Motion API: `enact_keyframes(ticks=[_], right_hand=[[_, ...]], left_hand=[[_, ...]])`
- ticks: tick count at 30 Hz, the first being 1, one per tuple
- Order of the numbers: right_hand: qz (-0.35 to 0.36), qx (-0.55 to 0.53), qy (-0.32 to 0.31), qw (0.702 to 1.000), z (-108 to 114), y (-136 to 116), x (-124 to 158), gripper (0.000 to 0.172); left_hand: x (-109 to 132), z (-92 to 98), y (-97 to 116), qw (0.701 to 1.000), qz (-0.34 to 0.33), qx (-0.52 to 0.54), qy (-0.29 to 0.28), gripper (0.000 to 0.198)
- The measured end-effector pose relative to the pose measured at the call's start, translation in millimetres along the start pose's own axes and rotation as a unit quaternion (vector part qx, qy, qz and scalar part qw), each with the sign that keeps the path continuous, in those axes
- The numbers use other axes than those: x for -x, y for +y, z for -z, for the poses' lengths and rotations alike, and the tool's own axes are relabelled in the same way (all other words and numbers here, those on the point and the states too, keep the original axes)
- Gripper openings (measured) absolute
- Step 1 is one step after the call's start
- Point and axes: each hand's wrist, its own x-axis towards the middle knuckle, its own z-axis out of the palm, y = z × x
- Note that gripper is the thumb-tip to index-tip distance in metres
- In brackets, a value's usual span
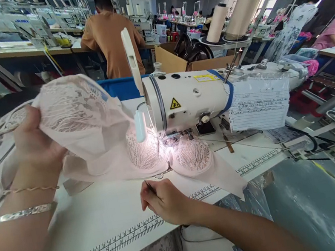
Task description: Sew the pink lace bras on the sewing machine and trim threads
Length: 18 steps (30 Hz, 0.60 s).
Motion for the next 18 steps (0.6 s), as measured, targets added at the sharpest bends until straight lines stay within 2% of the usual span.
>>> enact_keyframes(ticks=[2, 4, 8, 10, 13, 18], right_hand=[[-0.051, -0.172, -0.058, 0.982, -5, -6, -28, 0.058], [-0.088, -0.312, -0.081, 0.942, -8, -17, -59, 0.061], [-0.072, -0.503, -0.008, 0.861, -14, -38, -111, 0.054], [-0.044, -0.553, 0.03, 0.832, -18, -44, -126, 0.054], [-0.011, -0.594, 0.053, 0.803, -21, -48, -139, 0.056], [0.013, -0.604, 0.087, 0.792, -19, -51, -146, 0.052]], left_hand=[[9, -0.9, 13, 0.999, -0.023, 0.043, -0.024, 0.051], [14, -2.7, 19, 0.996, -0.045, 0.067, -0.03, 0.059], [15, -5.0, 17, 0.994, -0.042, 0.098, -0.016, 0.068], [14, -4.5, 17, 0.994, -0.035, 0.106, -0.012, 0.067], [14, -1.6, 18, 0.993, -0.033, 0.109, -0.008, 0.061], [14, 4.5, 16, 0.995, -0.034, 0.091, -0.013, 0.049]])
